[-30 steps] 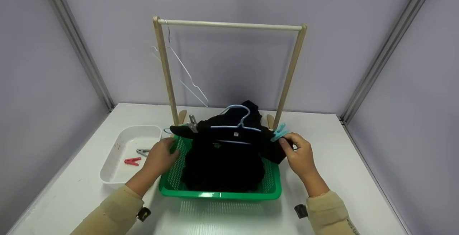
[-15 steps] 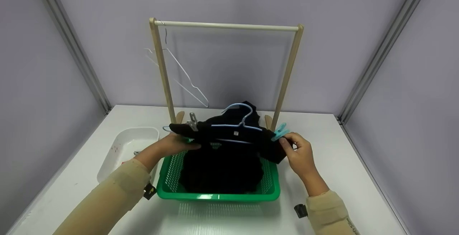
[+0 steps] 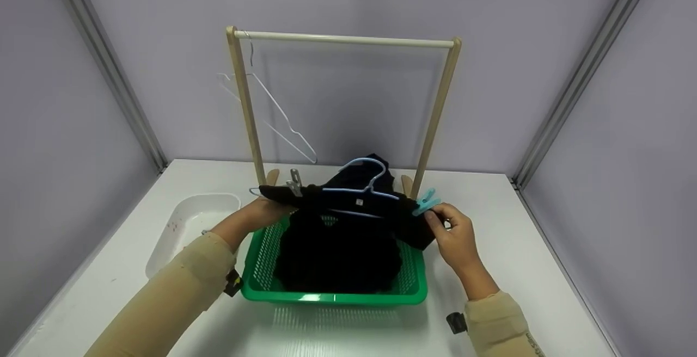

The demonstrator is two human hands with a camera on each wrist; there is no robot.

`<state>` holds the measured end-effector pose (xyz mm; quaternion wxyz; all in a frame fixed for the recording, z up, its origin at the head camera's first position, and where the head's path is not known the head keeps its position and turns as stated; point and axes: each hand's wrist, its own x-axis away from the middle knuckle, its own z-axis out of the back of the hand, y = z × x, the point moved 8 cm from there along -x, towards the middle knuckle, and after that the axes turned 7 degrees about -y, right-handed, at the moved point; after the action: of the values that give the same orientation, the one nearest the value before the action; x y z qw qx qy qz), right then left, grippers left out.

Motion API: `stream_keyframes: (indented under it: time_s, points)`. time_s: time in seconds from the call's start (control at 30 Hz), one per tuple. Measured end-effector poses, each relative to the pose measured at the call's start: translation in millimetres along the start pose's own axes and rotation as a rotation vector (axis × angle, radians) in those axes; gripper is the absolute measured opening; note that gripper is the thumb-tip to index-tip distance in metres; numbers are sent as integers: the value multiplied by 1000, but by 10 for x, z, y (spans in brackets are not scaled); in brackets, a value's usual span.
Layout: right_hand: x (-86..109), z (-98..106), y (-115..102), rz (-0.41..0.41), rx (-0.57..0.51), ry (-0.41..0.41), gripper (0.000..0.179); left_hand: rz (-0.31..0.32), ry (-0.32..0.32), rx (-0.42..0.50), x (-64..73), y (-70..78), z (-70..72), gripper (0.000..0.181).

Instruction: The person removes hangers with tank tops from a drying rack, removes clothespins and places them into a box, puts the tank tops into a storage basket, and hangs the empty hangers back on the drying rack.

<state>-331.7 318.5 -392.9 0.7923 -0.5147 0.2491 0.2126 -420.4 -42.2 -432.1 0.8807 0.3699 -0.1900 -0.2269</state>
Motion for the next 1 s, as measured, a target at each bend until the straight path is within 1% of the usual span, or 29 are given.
stream_keyframes:
  time_s: [0.03, 0.1, 0.17, 0.23, 0.27, 0.3, 0.37, 0.4, 0.43, 0.53, 0.63, 0.67, 0.77, 0.83, 0.9, 1.0]
  points:
    - [4, -1, 7, 3, 1, 1, 8, -15, -8, 58, 2, -10, -5, 51]
    - [9, -2, 28, 1, -1, 3, 7, -83, -23, 252, 1, -17, -21, 50]
    - [13, -5, 46, -9, -3, 4, 7, -177, -55, 470, -11, 2, -47, 49]
    - [17, -7, 54, -26, 0, 5, 8, -279, -97, 656, -32, 50, -69, 48]
    - [21, -10, 60, -36, -1, 5, 8, -318, -104, 720, -42, 70, -71, 47]
    - [25, -10, 64, -43, 3, 4, 8, -339, -101, 774, -50, 83, -70, 47]
    - [34, -5, 64, -51, 12, 8, 9, -361, -82, 868, -71, 98, -64, 47]
    - [36, 1, 61, -50, 14, 12, 9, -361, -69, 909, -82, 100, -61, 48]
    - [37, 6, 60, -50, 15, 15, 9, -348, -53, 950, -99, 90, -61, 48]
    - [40, 25, 45, -46, 22, 29, 9, -291, -1, 1060, -144, 44, -65, 49]
    - [42, 27, 47, -48, 30, 35, 9, -268, 32, 1133, -183, 30, -68, 46]
    - [43, 25, 48, -46, 29, 35, 9, -270, 40, 1155, -190, 35, -66, 46]
    - [49, 12, 58, -35, 16, 31, 9, -301, 64, 1211, -211, 65, -55, 45]
    - [55, 4, 55, -25, -1, 29, 9, -318, 91, 1246, -222, 76, -46, 42]
    - [60, -4, 52, -18, -20, 26, 10, -351, 115, 1263, -229, 99, -31, 38]
    - [66, -11, 46, -9, -36, 26, 10, -412, 132, 1282, -226, 150, 0, 32]
